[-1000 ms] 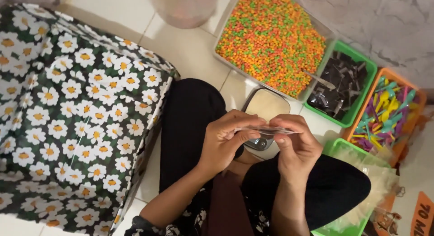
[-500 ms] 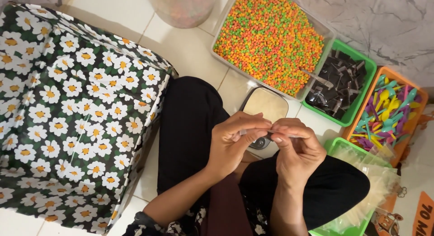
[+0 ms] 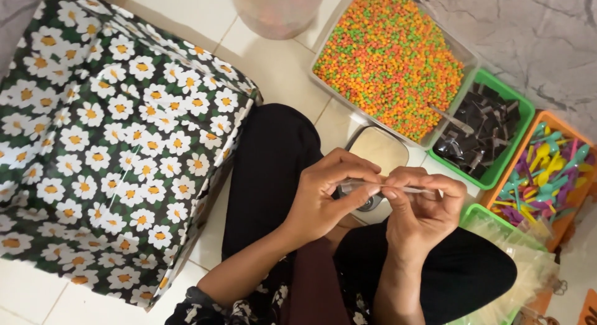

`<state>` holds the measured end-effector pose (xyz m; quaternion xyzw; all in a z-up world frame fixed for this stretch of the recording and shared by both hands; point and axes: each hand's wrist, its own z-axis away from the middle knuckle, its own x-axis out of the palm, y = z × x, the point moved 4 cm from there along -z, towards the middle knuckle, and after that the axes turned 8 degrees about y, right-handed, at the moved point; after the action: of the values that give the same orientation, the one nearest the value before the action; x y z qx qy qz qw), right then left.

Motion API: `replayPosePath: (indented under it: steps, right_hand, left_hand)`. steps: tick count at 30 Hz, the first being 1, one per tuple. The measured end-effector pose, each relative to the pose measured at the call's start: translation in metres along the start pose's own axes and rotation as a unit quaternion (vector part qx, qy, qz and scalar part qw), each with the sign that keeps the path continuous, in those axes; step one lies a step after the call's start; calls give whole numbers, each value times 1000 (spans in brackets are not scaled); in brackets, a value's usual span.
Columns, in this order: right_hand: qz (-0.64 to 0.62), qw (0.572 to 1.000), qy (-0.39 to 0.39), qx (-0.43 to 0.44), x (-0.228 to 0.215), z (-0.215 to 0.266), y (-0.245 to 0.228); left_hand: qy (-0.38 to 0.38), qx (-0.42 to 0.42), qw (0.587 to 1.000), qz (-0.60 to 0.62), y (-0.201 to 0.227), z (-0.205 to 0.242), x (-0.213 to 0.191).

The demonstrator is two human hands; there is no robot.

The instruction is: The person scoops small cereal balls into plastic bags, weighs the bags on a digital scale, and seals the bags by hand.

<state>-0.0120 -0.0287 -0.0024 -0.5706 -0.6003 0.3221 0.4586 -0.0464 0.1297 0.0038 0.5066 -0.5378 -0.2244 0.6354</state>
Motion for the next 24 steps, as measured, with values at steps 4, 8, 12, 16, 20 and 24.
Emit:
replayPosePath:
  steps: [4,8,12,16,20,24]
  right_hand:
    - [-9,1000,-16,-6,0,1,5]
    - [-12,999,-28,-21,4,5,6]
    - [-40,996,-66,46,13,10,5]
    - [7,994,-72,84,10,13,26]
    - [43,984,-154,76,-8,0,49]
    - [173,973,-151,-25,-71,-28,72]
  left_hand:
    - [4,19,1000,4,-3,4,-2]
    - [12,37,999,0,-4,9,-5]
    - [-20,41,996,-80,6,15,-12]
    - [34,55,993,-98,-3,14,-35]
    - [157,34,981,-105,-9,2,-112]
    - [296,147,933,-141,29,13,-241]
